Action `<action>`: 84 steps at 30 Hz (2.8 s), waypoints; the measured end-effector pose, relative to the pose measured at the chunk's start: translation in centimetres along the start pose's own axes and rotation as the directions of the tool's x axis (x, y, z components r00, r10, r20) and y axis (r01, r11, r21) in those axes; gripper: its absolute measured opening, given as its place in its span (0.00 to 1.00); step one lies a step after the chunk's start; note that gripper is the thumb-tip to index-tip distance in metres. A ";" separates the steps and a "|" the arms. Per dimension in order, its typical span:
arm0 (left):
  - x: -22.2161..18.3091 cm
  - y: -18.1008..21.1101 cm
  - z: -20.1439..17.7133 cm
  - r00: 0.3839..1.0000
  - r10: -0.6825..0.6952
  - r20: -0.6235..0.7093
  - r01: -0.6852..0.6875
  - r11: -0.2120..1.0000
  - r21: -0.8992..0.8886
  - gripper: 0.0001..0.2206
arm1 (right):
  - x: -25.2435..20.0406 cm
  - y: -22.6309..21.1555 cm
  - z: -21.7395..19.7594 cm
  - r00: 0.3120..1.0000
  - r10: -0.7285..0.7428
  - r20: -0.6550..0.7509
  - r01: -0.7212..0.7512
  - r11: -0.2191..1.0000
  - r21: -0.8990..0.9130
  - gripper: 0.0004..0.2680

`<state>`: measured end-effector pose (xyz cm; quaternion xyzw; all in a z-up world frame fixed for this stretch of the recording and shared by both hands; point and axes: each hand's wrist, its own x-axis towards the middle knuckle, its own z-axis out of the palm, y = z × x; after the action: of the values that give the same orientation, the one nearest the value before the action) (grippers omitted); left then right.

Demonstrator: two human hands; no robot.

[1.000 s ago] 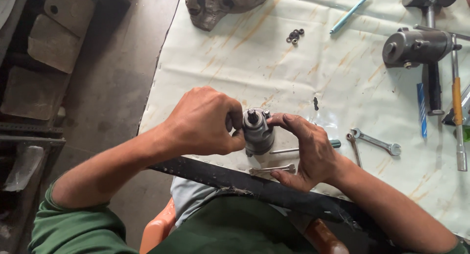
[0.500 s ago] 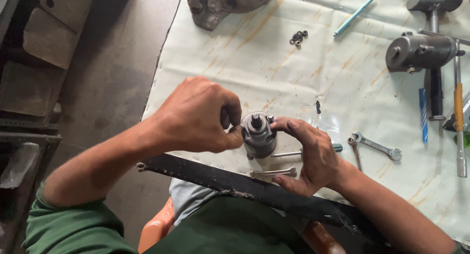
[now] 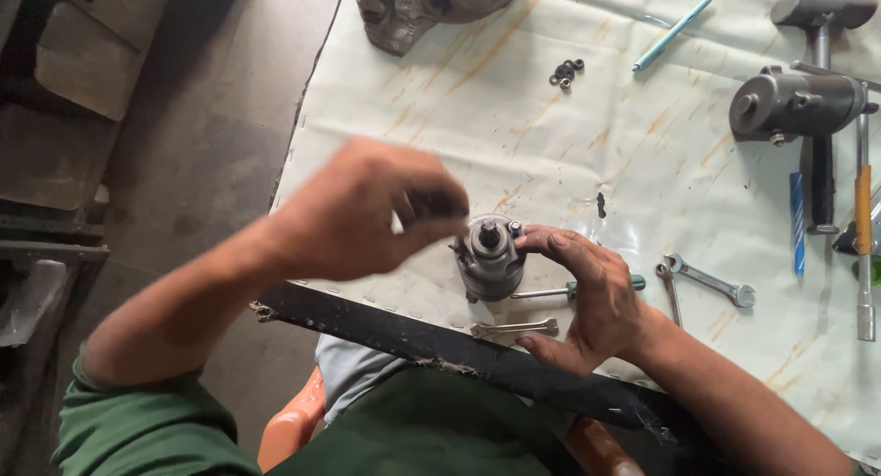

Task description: Disassembling and reassembling a motorcycle starter motor on a workbench.

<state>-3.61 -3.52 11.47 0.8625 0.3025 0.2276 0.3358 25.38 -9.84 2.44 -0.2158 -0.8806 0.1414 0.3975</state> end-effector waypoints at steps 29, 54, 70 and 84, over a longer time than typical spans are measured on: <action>-3.5 -2.1 12.7 0.920 0.286 -0.268 -0.340 0.922 -0.184 0.10 | 3.3 -3.9 -5.8 0.897 0.406 -0.174 -0.417 0.908 -0.031 0.06; -3.7 -2.1 12.7 0.881 0.318 -0.350 -0.393 0.904 -0.167 0.07 | 4.3 -5.5 -2.6 0.995 -0.020 -0.097 -0.014 0.943 -0.333 0.08; -3.8 -2.6 13.2 0.875 0.306 -0.375 -0.388 0.906 -0.168 0.06 | 4.9 -4.7 -1.5 0.989 0.109 0.104 -0.067 0.936 -0.346 0.10; -4.0 -2.6 12.8 0.883 0.291 -0.367 -0.379 0.904 -0.195 0.07 | 5.3 -5.0 -1.9 0.970 0.145 0.195 -0.072 0.938 -0.339 0.13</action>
<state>0.24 -10.33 0.27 0.7997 0.1665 0.4614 0.3463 22.34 -11.41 9.15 -0.3107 -0.9166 0.0369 0.2489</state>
